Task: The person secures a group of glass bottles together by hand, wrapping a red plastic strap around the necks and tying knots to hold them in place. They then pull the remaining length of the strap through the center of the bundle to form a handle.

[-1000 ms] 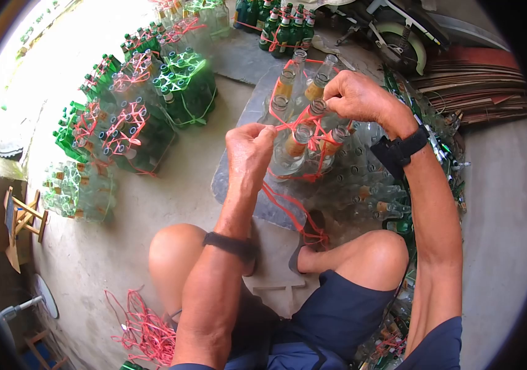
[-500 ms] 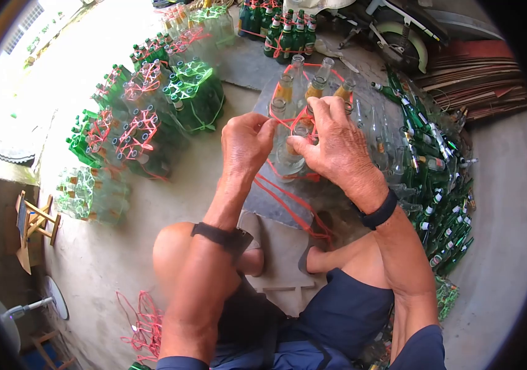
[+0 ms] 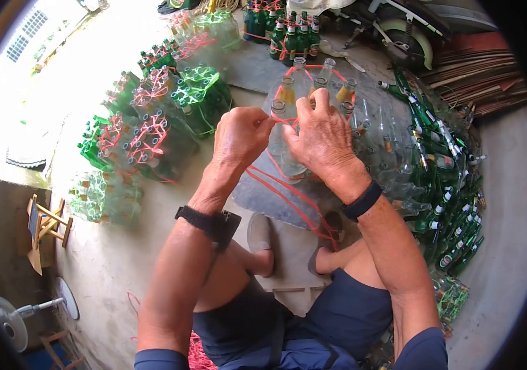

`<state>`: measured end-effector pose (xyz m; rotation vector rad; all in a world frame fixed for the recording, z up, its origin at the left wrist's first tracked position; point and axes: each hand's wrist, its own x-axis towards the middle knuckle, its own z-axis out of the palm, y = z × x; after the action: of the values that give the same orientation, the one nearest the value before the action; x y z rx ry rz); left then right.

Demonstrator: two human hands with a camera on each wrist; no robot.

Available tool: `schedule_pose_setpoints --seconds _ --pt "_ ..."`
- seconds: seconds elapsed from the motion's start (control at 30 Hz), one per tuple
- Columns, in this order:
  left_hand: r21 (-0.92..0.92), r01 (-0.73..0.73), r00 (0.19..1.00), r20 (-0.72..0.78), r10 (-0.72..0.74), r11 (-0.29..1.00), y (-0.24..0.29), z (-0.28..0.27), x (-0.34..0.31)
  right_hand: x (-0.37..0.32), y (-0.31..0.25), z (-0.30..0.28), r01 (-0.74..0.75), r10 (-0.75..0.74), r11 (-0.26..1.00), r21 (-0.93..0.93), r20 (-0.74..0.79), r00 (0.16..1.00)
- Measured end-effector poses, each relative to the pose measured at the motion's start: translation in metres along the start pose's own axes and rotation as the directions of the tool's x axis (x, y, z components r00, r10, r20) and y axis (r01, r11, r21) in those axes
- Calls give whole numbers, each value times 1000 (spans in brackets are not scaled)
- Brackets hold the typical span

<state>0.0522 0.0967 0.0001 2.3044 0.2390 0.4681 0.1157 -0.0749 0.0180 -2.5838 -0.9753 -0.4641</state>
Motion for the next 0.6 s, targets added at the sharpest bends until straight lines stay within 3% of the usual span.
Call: schedule_pose_setpoints --seconds 0.23,0.3,0.6 --pt "-15 -36 999 32 36 999 -5 -12 0 5 1 -3 -14 14 999 52 1 1000" --pt "-61 -4 999 51 8 998 -9 -13 0 8 0 -8 -79 72 992 95 69 995" --pt "-98 -28 998 46 33 995 -15 -16 -1 8 4 0 -47 44 994 96 31 999"
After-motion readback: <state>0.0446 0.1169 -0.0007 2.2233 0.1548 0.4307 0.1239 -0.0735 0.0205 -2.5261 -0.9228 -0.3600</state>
